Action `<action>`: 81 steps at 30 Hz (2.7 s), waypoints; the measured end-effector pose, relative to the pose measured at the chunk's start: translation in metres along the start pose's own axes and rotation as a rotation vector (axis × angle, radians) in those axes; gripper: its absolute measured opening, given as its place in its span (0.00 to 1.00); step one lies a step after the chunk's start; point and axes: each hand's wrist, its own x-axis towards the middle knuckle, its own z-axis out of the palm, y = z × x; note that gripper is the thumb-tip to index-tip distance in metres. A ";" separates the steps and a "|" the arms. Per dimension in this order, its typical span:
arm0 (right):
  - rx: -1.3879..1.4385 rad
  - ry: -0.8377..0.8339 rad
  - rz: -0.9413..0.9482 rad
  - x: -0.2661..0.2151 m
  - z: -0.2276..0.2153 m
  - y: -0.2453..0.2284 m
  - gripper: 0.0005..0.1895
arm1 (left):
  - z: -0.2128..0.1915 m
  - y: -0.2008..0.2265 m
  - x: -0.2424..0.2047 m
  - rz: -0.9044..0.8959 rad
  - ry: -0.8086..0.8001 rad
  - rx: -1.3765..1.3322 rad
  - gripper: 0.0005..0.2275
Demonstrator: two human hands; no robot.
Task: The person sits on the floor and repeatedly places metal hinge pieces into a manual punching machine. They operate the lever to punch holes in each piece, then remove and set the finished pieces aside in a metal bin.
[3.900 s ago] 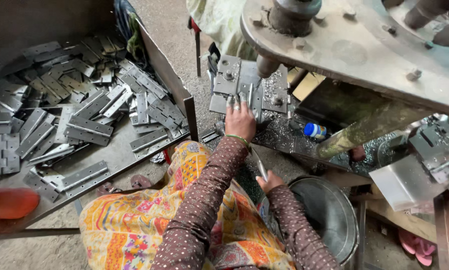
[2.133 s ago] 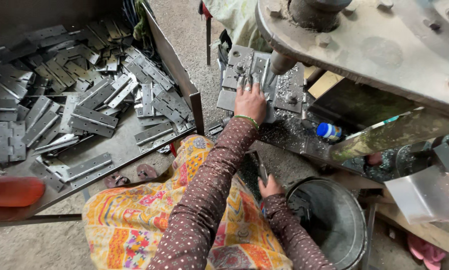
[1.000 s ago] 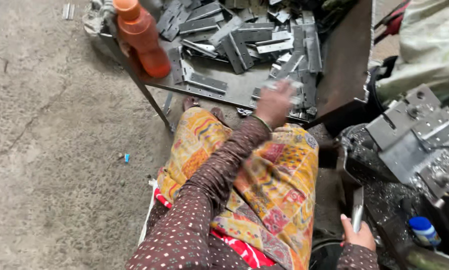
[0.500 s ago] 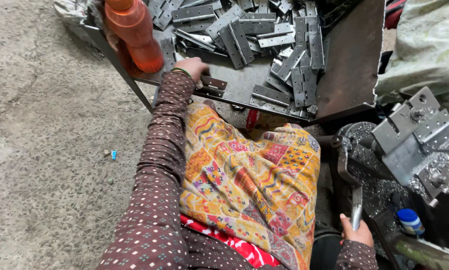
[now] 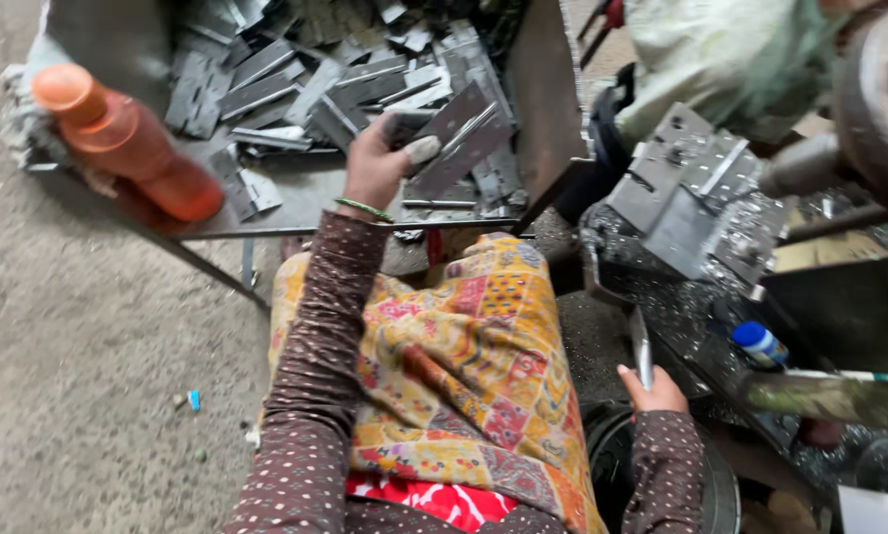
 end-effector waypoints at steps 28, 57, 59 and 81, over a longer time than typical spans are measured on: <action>-0.166 0.061 -0.074 0.031 0.025 0.033 0.33 | 0.279 0.015 -0.054 0.071 -0.446 1.255 0.28; -0.093 0.048 -0.015 0.066 0.094 0.078 0.29 | 0.340 -0.027 -0.053 0.415 -0.671 1.363 0.15; -0.151 0.010 -0.067 0.070 0.070 0.073 0.32 | 0.344 -0.035 -0.050 0.537 -0.624 1.477 0.16; -0.182 -0.130 0.059 0.052 0.049 0.052 0.30 | 0.363 -0.074 -0.053 0.545 -0.500 1.421 0.12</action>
